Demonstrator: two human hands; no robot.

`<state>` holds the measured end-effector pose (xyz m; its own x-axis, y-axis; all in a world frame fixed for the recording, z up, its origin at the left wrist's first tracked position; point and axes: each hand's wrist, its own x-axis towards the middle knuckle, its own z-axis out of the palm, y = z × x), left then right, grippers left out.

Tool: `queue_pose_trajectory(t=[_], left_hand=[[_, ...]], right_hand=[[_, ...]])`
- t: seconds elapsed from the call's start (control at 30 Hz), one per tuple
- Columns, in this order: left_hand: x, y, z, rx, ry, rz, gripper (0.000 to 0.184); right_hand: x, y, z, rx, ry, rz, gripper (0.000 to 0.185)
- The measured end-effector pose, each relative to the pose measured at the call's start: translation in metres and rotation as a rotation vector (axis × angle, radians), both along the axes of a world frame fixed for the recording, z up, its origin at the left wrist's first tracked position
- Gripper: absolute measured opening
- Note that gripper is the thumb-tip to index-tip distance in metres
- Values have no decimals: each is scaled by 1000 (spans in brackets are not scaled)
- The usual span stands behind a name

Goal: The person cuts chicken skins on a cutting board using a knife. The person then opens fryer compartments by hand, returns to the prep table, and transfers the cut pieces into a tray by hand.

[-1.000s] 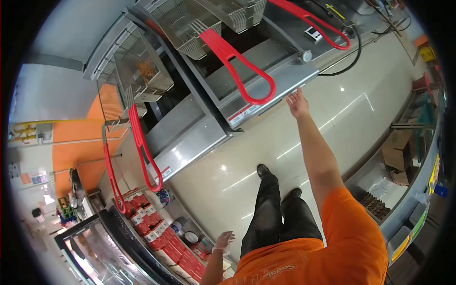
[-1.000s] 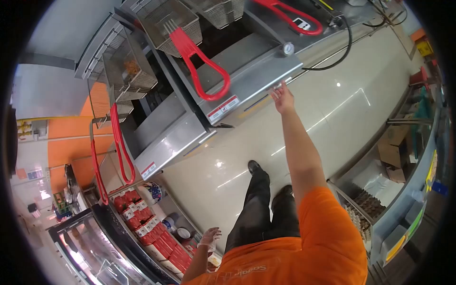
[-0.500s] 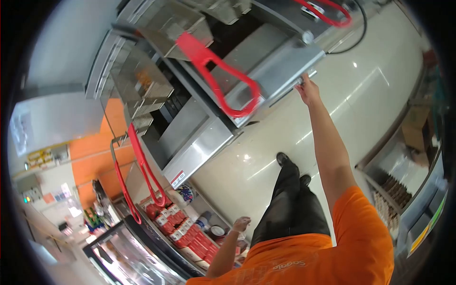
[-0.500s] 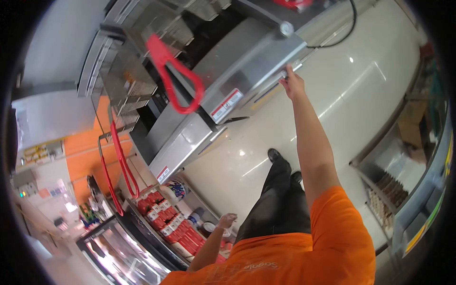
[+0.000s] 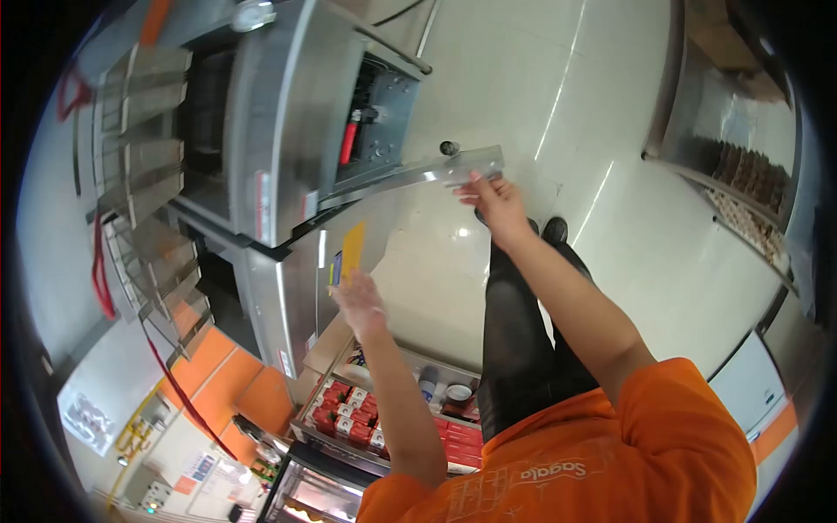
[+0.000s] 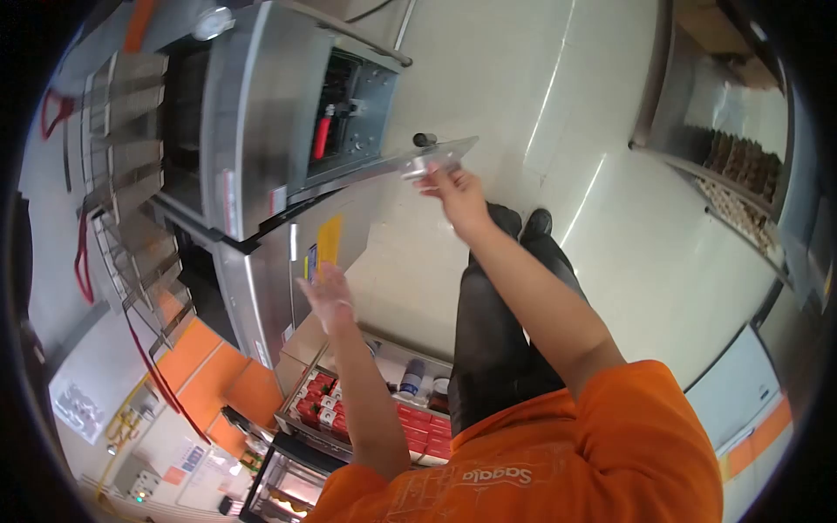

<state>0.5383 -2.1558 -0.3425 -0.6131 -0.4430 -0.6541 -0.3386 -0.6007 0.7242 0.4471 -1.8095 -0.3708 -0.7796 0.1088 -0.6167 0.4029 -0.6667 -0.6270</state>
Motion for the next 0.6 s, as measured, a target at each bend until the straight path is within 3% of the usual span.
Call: queue_pose_trajectory(t=[0.13,0.23,0.33,0.37,0.47,0.6], left_hand=[[-48,-14,-24,33,164,223,95],[-63,-22,-37,52,254,333,86],[-74,-65,-45,381,273,130,71],[-79,-57,-44,304,222,192,54],[-93,-36,-46,192,277,376,51],[-77,-99,-75,228,193,10,57]], right_hand=[[53,-12,-6,39,32,58,38],[74,-25,-11,-9,38,18,35],[83,-36,-9,-82,19,-60,34],[86,-35,-11,-69,14,-32,34],[82,-31,-2,-73,-5,-76,35],[72,-26,-5,9,-91,71,35]])
